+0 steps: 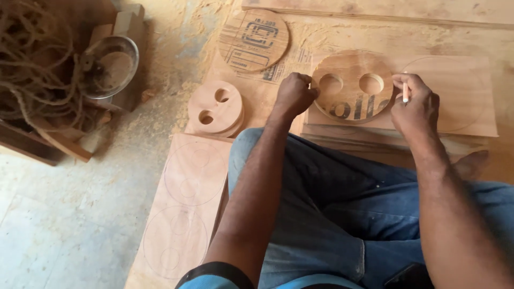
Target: Marking circles on wooden boards using a pre-cut wooden template and a pencil.
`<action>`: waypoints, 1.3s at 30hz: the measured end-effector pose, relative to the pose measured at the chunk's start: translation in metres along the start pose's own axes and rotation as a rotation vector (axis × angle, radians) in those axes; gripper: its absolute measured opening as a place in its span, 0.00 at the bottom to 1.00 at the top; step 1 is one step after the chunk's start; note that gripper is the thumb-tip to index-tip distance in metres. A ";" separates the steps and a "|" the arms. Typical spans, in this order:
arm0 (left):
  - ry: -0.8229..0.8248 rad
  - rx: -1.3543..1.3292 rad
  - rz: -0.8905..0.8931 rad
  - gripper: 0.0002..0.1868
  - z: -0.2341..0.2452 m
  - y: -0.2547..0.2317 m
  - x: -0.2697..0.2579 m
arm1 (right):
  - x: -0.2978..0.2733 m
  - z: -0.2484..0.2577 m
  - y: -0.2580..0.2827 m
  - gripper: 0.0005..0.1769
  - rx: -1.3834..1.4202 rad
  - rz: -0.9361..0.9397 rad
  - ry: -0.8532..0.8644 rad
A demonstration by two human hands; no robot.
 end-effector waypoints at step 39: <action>-0.015 0.010 -0.046 0.14 0.018 -0.023 -0.012 | -0.006 0.018 -0.012 0.19 0.194 0.081 -0.068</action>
Point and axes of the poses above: each hand's wrist, its own x-axis towards the middle knuckle, its own z-axis out of the back of the hand, y = z × x, the point moved 9 cm from there along x, towards the middle knuckle, and after that the axes turned 14 degrees about x, right-handed, at the moved point
